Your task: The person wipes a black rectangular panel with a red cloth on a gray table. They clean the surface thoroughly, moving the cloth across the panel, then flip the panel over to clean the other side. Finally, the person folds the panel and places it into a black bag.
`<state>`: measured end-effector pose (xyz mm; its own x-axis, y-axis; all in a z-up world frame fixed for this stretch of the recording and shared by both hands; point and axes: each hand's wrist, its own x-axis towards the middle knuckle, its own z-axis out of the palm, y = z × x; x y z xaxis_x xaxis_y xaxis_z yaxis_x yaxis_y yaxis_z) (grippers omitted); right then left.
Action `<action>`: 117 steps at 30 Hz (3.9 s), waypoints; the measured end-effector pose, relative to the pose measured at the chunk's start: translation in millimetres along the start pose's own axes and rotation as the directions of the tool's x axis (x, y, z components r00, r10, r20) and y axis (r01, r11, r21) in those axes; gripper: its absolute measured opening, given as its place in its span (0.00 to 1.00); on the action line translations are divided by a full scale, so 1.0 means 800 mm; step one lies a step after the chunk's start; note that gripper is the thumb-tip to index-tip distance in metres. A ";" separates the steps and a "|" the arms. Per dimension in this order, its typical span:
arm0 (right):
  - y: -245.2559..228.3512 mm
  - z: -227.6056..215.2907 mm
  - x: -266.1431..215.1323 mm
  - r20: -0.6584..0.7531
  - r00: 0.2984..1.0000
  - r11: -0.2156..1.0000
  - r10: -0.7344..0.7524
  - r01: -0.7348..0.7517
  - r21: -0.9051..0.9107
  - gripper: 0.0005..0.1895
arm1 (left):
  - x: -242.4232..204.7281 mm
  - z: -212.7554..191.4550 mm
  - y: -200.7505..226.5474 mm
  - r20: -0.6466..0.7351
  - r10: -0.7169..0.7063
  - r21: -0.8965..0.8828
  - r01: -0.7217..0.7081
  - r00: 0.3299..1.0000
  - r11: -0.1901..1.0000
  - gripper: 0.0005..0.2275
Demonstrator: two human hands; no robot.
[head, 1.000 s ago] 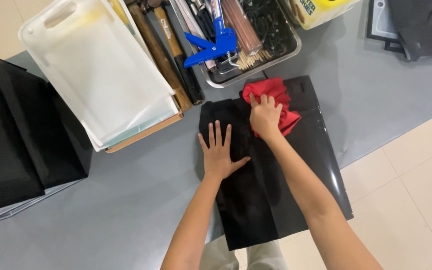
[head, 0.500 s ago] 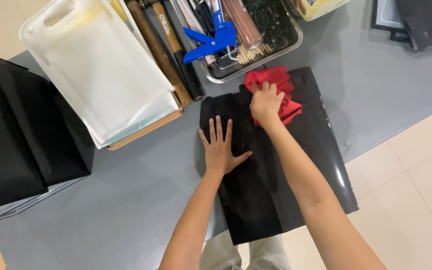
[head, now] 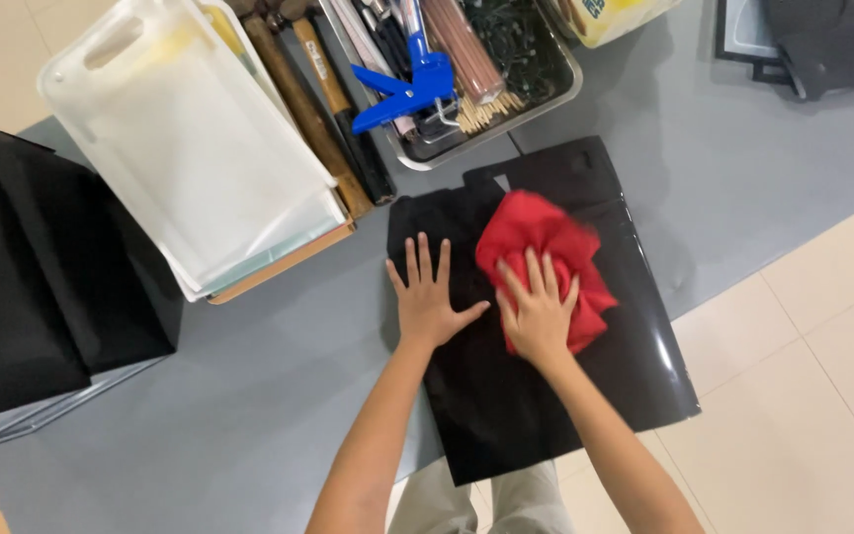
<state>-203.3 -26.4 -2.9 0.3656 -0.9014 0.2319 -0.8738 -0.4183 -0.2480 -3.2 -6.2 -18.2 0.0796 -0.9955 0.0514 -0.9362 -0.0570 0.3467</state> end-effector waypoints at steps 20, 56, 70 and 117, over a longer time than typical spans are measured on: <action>0.037 0.005 0.042 0.061 0.998 0.999 0.034 -0.032 -0.026 0.27 | 0.006 -0.016 0.011 0.039 0.016 0.017 -0.016 0.999 1.000 0.48; 0.179 -0.003 0.043 -0.050 0.972 0.971 0.229 -0.232 -0.064 0.28 | 0.000 -0.013 0.009 0.091 0.002 0.037 -0.006 0.996 0.999 0.48; 0.053 -0.024 -0.025 0.055 0.998 0.999 -0.021 0.019 0.027 0.27 | -0.010 0.008 0.004 0.033 0.005 0.052 -0.007 0.999 0.999 0.40; -0.020 0.024 0.063 0.184 0.983 0.995 -0.003 -0.015 0.096 0.26 | -0.036 0.024 0.050 -0.023 0.006 -0.101 -0.008 1.000 0.995 0.31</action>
<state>-164.4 -67.6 -5.2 0.4213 -0.9052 0.0555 -0.8444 -0.4139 -0.3401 -49.4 18.6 -23.6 0.0823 -0.9938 0.0753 -0.8976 -0.0411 0.4389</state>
